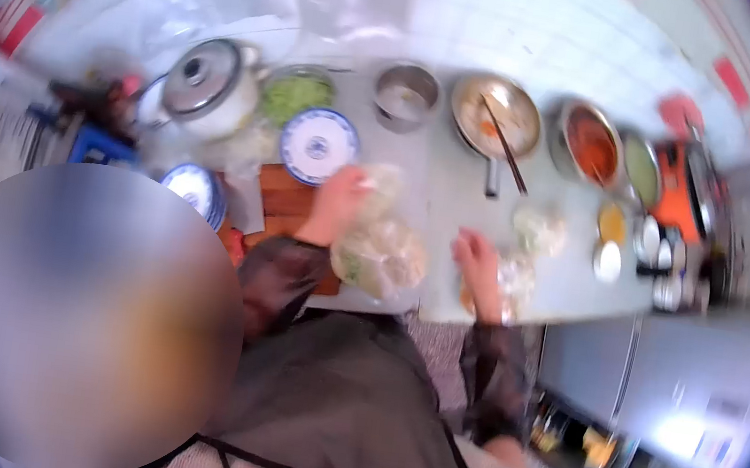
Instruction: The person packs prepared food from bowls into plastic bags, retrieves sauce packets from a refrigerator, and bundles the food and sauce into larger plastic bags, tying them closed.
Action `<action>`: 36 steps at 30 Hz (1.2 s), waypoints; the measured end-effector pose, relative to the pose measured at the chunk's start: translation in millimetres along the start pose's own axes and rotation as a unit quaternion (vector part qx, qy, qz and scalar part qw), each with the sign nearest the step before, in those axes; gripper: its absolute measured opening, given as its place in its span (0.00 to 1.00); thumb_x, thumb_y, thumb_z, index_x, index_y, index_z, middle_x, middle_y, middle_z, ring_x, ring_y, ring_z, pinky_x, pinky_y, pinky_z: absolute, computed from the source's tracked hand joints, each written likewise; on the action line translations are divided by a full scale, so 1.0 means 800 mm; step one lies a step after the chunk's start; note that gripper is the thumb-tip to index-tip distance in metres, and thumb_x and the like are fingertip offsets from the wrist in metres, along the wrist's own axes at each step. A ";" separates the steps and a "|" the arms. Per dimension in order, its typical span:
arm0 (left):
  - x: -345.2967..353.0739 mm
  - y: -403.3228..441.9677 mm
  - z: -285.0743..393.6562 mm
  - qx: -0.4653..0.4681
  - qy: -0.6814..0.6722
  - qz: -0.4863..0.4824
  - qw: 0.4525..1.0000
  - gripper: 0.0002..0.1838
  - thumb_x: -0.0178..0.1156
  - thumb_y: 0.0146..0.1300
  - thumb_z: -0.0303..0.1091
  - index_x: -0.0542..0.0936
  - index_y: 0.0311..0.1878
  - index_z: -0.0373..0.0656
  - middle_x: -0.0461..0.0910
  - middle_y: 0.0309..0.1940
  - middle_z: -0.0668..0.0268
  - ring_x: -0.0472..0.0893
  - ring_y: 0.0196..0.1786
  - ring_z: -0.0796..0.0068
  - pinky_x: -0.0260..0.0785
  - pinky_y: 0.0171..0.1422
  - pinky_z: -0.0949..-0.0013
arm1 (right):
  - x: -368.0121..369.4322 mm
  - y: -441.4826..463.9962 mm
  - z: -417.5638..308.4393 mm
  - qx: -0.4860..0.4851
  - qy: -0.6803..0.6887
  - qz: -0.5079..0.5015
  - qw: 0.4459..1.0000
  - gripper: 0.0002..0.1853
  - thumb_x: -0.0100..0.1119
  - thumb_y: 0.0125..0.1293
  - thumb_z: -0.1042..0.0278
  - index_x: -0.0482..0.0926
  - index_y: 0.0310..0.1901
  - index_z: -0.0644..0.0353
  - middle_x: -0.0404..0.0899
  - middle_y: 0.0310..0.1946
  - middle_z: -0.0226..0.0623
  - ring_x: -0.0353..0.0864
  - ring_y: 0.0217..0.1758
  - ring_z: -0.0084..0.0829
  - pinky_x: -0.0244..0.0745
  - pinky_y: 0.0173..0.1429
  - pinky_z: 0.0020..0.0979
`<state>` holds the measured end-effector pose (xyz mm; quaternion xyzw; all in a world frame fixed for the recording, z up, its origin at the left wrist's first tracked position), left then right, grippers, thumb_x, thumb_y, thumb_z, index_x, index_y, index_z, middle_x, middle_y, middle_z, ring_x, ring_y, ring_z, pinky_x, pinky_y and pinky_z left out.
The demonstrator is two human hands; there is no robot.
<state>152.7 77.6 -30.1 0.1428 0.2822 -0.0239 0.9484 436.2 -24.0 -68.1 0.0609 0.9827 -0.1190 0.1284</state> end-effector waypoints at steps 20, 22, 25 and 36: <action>-0.319 -0.630 0.061 -0.283 0.094 0.620 0.726 0.08 0.56 0.62 0.27 0.78 0.43 0.39 0.77 0.37 0.56 0.78 0.42 0.61 0.70 0.47 0.67 | 0.601 -0.439 -0.252 -0.266 0.047 -0.716 0.644 0.07 0.52 0.69 0.69 0.76 0.40 0.63 0.78 0.31 0.31 0.78 0.34 0.20 0.72 0.37 0.21; -0.340 -0.738 0.084 -0.317 0.121 0.689 0.641 0.08 0.54 0.65 0.28 0.79 0.44 0.39 0.78 0.37 0.57 0.79 0.40 0.67 0.70 0.46 0.70 | 0.643 -0.612 -0.269 -0.282 0.062 -0.813 0.506 0.06 0.53 0.67 0.72 0.75 0.40 0.65 0.79 0.35 0.36 0.79 0.40 0.23 0.74 0.42 0.22; -0.352 -0.868 0.103 -0.365 0.008 0.774 0.517 0.10 0.52 0.68 0.29 0.77 0.49 0.37 0.80 0.40 0.65 0.78 0.39 0.78 0.71 0.42 0.76 | 0.681 -0.825 -0.313 -0.394 0.132 -0.841 0.346 0.08 0.54 0.66 0.70 0.76 0.40 0.67 0.78 0.35 0.39 0.79 0.38 0.29 0.73 0.43 0.27; -0.326 -1.075 0.093 -0.289 0.002 0.932 0.218 0.08 0.51 0.67 0.25 0.77 0.45 0.35 0.80 0.40 0.63 0.79 0.37 0.78 0.73 0.42 0.76 | 0.902 -1.311 -0.431 -0.555 0.495 -0.627 0.231 0.09 0.52 0.61 0.77 0.76 0.43 0.62 0.77 0.43 0.41 0.76 0.48 0.42 0.73 0.50 0.36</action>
Point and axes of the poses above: each hand's wrist, its own y-axis towards the middle knuckle, its own x-axis out of the palm, z = x × y, the point moved 8 cm from there along y, towards the middle knuckle
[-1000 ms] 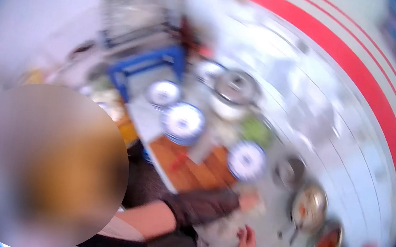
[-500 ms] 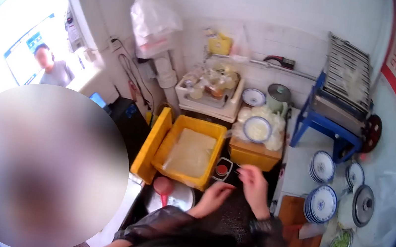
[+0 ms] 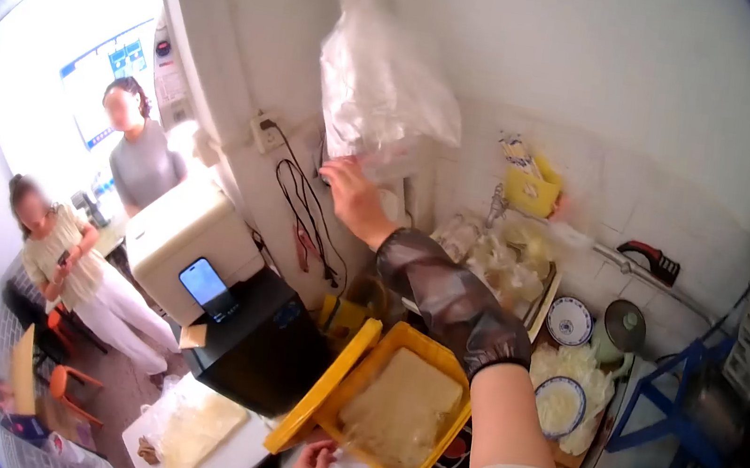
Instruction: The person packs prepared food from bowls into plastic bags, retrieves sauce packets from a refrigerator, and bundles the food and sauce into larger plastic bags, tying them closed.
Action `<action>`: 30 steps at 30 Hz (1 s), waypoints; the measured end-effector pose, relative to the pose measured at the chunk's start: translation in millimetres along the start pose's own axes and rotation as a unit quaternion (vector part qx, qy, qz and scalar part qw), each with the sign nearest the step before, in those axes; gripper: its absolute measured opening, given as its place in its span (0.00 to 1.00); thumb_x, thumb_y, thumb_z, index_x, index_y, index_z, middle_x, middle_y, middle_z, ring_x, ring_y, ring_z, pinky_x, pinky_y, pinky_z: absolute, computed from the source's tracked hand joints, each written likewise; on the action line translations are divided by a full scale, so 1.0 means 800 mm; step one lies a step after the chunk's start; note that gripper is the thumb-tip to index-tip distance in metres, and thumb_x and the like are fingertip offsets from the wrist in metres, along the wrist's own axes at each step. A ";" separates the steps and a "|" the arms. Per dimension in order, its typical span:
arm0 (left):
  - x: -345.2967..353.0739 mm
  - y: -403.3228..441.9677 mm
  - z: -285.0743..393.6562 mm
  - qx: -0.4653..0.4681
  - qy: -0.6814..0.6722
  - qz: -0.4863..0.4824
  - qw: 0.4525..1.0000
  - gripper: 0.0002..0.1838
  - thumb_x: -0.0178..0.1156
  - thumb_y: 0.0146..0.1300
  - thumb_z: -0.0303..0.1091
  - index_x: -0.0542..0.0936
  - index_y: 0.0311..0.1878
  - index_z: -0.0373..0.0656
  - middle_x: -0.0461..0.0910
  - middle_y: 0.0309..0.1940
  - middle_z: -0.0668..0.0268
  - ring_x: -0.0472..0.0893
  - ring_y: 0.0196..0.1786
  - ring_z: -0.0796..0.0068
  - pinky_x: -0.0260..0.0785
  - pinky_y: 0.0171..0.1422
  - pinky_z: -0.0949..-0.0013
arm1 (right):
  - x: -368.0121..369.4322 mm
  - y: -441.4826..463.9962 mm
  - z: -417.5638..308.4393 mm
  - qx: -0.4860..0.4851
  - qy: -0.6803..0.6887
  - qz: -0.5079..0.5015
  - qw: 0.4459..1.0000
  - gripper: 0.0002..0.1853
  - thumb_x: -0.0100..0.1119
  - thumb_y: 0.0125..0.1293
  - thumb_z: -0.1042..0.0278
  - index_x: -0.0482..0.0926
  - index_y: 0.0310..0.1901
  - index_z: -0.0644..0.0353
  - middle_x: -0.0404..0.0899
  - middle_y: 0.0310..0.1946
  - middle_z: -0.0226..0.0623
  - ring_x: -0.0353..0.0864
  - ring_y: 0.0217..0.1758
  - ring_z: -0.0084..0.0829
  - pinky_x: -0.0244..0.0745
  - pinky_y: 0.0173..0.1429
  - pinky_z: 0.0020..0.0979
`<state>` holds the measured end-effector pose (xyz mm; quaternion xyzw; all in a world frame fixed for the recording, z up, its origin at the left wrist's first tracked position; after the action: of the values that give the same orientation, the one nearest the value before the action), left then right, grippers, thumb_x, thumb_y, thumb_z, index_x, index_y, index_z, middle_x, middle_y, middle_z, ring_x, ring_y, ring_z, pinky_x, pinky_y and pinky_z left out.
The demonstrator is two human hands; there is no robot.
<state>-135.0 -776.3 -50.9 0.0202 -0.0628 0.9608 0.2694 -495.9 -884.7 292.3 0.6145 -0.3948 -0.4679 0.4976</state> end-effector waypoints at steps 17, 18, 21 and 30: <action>0.214 0.209 0.331 0.307 0.147 -0.110 0.934 0.06 0.51 0.66 0.22 0.74 0.45 0.37 0.75 0.37 0.68 0.74 0.37 0.81 0.69 0.41 0.78 | -0.064 0.210 0.211 0.179 -0.106 -0.047 0.977 0.15 0.63 0.56 0.64 0.73 0.38 0.65 0.77 0.38 0.47 0.77 0.38 0.46 0.71 0.42 0.38; 0.227 0.224 0.362 0.330 0.135 -0.113 0.928 0.07 0.50 0.67 0.23 0.74 0.45 0.37 0.75 0.39 0.67 0.75 0.38 0.81 0.70 0.42 0.78 | -0.064 0.223 0.216 0.151 -0.111 -0.025 0.982 0.11 0.61 0.57 0.67 0.74 0.36 0.65 0.79 0.36 0.47 0.78 0.36 0.46 0.72 0.40 0.37; 0.233 0.246 0.465 0.385 0.035 -0.085 0.918 0.06 0.50 0.65 0.21 0.75 0.43 0.36 0.75 0.36 0.66 0.77 0.38 0.77 0.71 0.42 0.76 | -0.148 0.276 0.145 0.122 0.041 0.169 0.977 0.05 0.57 0.59 0.72 0.76 0.33 0.64 0.80 0.29 0.45 0.79 0.32 0.43 0.73 0.37 0.36; 0.228 0.287 0.562 0.273 -0.102 -0.078 0.953 0.22 0.57 0.65 0.40 0.70 0.58 0.37 0.79 0.44 0.62 0.79 0.42 0.76 0.73 0.41 0.75 | -0.096 0.160 -0.023 0.029 0.221 -0.220 0.950 0.10 0.62 0.58 0.67 0.76 0.39 0.61 0.79 0.32 0.40 0.79 0.33 0.37 0.73 0.39 0.32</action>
<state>-407.9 -936.2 382.5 0.1957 0.1766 0.9101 0.3196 -499.6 -832.2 433.0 0.7881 -0.1433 -0.4066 0.4394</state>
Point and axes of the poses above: each hand's wrist, its own y-axis towards the middle knuckle, its own x-axis out of the palm, z = x × y, the point moved 8 cm from there along y, towards the middle knuckle
